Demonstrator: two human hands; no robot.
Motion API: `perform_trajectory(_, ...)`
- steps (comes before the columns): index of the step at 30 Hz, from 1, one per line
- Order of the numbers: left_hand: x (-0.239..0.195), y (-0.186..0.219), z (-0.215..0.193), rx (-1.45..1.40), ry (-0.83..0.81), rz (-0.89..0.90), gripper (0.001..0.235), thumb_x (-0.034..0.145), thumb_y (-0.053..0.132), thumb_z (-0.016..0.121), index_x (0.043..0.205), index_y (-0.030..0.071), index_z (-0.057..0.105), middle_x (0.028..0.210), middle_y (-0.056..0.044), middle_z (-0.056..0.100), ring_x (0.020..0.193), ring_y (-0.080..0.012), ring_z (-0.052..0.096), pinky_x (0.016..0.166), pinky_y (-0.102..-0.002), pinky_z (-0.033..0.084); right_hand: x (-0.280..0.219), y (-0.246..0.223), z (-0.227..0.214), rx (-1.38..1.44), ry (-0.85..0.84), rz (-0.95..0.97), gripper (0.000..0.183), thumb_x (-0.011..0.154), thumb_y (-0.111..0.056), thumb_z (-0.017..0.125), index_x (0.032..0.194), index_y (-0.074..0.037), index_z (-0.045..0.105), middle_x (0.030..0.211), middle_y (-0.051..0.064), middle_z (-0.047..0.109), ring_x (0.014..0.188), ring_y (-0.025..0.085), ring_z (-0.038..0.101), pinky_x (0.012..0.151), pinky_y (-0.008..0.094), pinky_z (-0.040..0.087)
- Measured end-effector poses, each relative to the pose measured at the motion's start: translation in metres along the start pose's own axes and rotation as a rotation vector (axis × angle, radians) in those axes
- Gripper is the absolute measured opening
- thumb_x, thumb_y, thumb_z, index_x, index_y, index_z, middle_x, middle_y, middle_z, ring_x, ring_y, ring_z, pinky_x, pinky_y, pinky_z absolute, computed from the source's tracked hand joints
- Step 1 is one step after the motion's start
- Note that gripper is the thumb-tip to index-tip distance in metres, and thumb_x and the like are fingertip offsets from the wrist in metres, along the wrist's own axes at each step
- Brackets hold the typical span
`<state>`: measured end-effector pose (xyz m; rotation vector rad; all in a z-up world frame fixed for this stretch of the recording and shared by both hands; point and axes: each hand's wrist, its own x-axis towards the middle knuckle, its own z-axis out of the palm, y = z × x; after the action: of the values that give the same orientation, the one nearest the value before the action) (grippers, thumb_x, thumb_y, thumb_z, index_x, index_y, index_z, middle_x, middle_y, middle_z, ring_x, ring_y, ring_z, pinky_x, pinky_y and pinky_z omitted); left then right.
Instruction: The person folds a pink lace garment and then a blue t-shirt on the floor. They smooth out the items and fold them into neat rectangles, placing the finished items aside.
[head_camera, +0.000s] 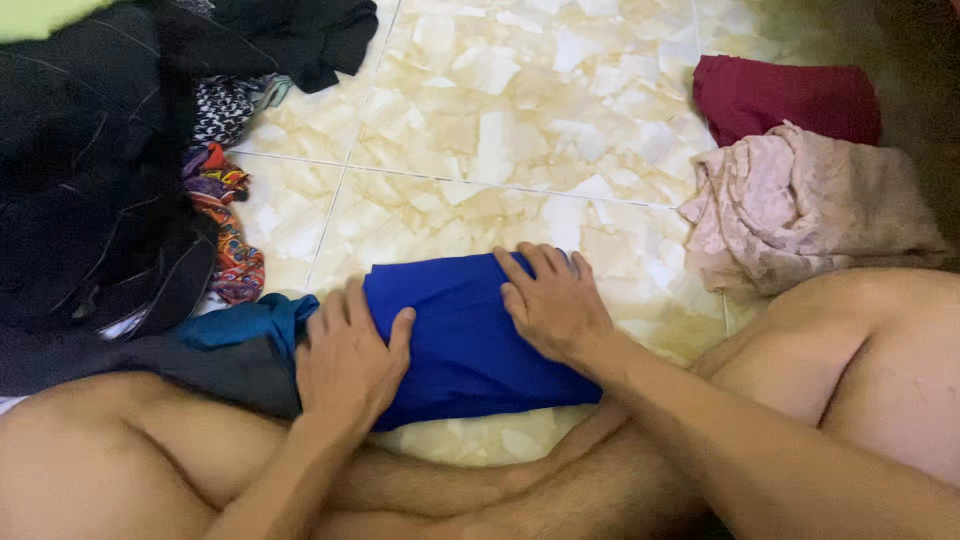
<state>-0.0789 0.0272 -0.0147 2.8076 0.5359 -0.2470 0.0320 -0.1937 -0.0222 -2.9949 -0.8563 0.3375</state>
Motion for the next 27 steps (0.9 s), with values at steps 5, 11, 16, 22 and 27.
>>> perform_trajectory(5,0.0,-0.011,0.017,-0.325,-0.247,-0.32,0.082,0.076,0.067,0.072,0.12,0.001,0.051,0.105,-0.03,0.071,0.106,-0.0511,0.069,0.088,-0.062,0.054,0.006,0.011,-0.002,0.051,-0.003,0.142,0.052,0.09,-0.045,0.05,0.139,-0.029,0.052,0.12,0.003,0.053,0.121,0.026,0.052,0.101,0.05,0.045)
perform_trajectory(11,0.006,0.047,-0.069,-0.699,-0.526,-0.404,0.083,0.063,0.034,0.083,0.136,0.001,0.064,0.138,-0.026,0.064,0.135,-0.0412,0.055,0.109,-0.053,0.043,-0.007,0.023,-0.036,0.308,-0.098,0.389,0.05,0.077,-0.053,0.056,0.101,-0.016,0.079,0.097,0.01,0.074,0.102,0.034,0.07,0.085,0.053,0.053)
perform_trajectory(16,0.11,0.04,-0.064,-0.575,-0.246,-0.077,0.068,0.067,0.03,0.083,0.128,0.003,0.067,0.125,-0.024,0.068,0.125,-0.0425,0.06,0.1,-0.055,0.049,-0.006,0.032,-0.012,0.58,-0.19,0.589,0.063,0.082,-0.056,0.052,0.12,-0.01,0.071,0.112,0.023,0.072,0.113,0.04,0.068,0.095,0.053,0.053)
perform_trajectory(22,0.125,0.048,-0.058,-0.389,0.271,0.045,0.048,0.085,0.034,0.071,0.124,0.007,0.062,0.113,-0.021,0.067,0.112,-0.0422,0.066,0.09,-0.056,0.054,-0.05,-0.014,-0.059,0.773,-0.481,0.431,0.067,0.093,-0.059,0.055,0.121,0.0,0.064,0.08,0.024,0.076,0.07,0.033,0.077,0.068,0.045,0.064)
perform_trajectory(27,0.029,0.034,-0.028,-0.388,0.171,-0.094,0.051,0.091,0.034,0.064,0.128,0.0,0.059,0.12,-0.03,0.059,0.117,-0.0528,0.059,0.099,-0.061,0.048,-0.053,-0.021,-0.069,0.814,-0.506,0.445,0.073,0.084,-0.066,0.056,0.106,0.002,0.068,0.072,0.02,0.076,0.062,0.028,0.076,0.067,0.037,0.063)
